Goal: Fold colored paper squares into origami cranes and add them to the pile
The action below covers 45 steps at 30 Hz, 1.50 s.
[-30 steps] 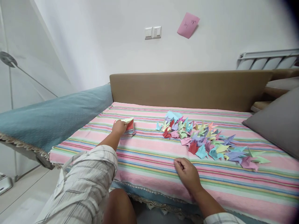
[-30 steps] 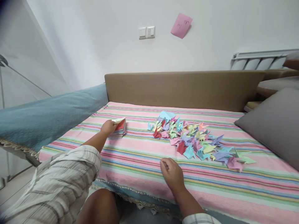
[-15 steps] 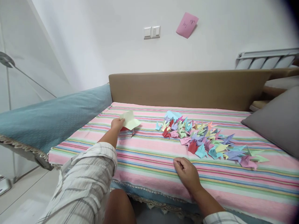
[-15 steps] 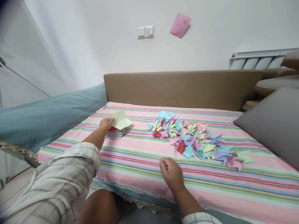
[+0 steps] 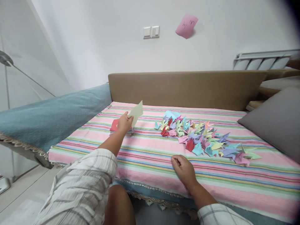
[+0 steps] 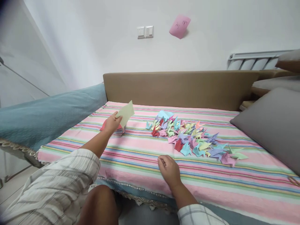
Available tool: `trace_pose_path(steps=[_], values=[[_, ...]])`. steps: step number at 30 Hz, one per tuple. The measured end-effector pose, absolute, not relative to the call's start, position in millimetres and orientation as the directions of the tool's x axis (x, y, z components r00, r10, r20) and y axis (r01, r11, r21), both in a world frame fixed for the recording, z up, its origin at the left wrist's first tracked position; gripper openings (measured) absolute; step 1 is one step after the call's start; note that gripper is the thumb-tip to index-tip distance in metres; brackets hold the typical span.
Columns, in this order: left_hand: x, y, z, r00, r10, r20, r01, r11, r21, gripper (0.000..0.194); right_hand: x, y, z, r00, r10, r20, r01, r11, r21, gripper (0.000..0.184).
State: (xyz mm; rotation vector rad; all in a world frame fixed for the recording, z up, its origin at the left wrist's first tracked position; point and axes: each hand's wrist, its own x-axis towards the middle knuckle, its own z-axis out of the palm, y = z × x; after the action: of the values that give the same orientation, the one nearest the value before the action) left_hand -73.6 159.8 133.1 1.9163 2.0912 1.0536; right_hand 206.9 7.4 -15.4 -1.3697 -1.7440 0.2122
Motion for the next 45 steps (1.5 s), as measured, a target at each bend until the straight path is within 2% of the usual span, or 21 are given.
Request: trace_pose_path(steps=[2,3,5,7,9,11,15,19,26,30,39,45], values=[[-51,137,128,0.059,0.85,0.523,0.904,-0.268,0.333,0.033,207,8,-18,0.007,0.853,0.521,0.68,0.378,-0.628,0.023],[-38,123,121,0.2,0.817,0.541,0.907,-0.362,0.213,0.03,207,8,-20,0.02,0.853,0.522,0.664,0.379,-0.645,0.022],[-12,92,101,0.421,0.76,0.495,0.86,-0.508,0.049,0.026,207,9,-23,0.078,0.842,0.533,0.613,0.381,-0.692,0.023],[11,60,77,0.541,0.738,0.404,0.807,-0.59,-0.003,0.026,208,9,-24,0.174,0.806,0.566,0.589,0.376,-0.716,0.029],[29,33,54,0.589,0.737,0.332,0.781,-0.625,0.004,0.022,211,6,-20,0.173,0.763,0.623,0.66,0.38,-0.648,0.035],[40,13,38,0.604,0.739,0.299,0.768,-0.64,0.031,0.02,214,0,-14,0.089,0.735,0.672,0.758,0.388,-0.525,0.041],[46,-2,20,0.632,0.72,0.287,0.735,-0.674,0.073,0.023,223,-19,0,-0.104,0.815,0.569,0.858,0.364,-0.364,0.048],[41,-1,12,0.666,0.684,0.298,0.684,-0.719,0.124,0.032,227,-31,0,-0.197,0.859,0.472,0.883,0.365,-0.296,0.047],[31,3,12,0.686,0.669,0.286,0.644,-0.742,0.189,0.035,228,-23,-5,-0.313,0.874,0.373,0.847,0.434,-0.306,0.057],[22,7,20,0.594,0.76,0.264,0.74,-0.645,0.19,0.045,233,-20,0,-0.325,0.887,0.328,0.833,0.433,-0.346,0.056],[-1,23,29,0.411,0.883,0.226,0.876,-0.451,0.168,0.052,260,-12,-6,-0.185,0.896,0.405,0.882,0.332,-0.333,0.035],[-9,29,31,0.373,0.906,0.201,0.895,-0.409,0.179,0.049,262,-6,-13,-0.165,0.884,0.437,0.898,0.317,-0.304,0.036]])
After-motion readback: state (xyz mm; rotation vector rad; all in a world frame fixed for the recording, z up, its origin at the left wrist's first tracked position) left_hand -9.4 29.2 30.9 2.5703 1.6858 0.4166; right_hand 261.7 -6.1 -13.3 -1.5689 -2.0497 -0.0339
